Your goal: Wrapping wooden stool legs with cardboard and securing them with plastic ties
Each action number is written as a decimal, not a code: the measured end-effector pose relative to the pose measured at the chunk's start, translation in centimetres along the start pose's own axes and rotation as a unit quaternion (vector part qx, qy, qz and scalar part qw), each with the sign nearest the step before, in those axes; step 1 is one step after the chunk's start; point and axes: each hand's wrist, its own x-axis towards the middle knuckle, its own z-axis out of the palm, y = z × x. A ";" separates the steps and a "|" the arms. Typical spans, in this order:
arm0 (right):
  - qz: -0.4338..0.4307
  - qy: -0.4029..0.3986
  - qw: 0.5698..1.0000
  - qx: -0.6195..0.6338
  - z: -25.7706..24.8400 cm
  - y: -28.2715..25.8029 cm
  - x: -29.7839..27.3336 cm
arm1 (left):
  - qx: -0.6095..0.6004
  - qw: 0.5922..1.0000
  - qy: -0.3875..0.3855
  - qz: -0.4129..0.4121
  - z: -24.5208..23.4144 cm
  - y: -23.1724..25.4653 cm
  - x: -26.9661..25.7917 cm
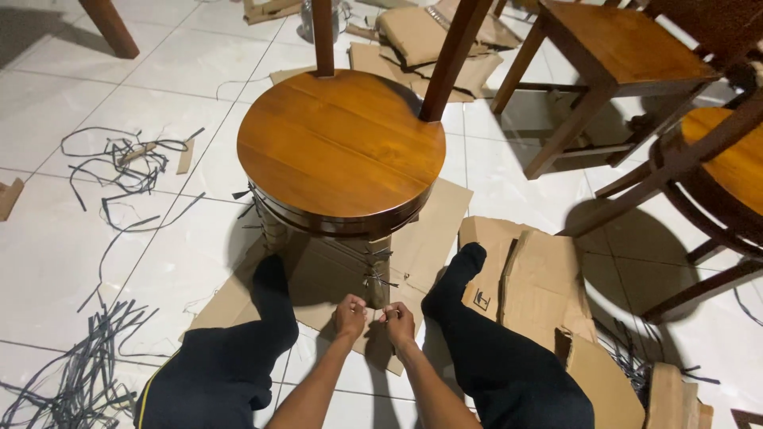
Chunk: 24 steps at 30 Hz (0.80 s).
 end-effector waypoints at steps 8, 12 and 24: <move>0.039 -0.001 0.999 0.022 -1.2 -2.9 -3.6 | 0.052 0.998 -0.021 -0.037 0.0 0.0 0.9; 0.040 -0.014 0.998 0.042 0.7 0.4 -0.5 | 0.016 0.999 -0.023 -0.028 -1.4 1.4 -2.0; 0.040 -0.022 0.984 0.175 4.0 1.3 1.3 | 0.078 0.995 -0.038 0.039 -1.4 0.5 -4.5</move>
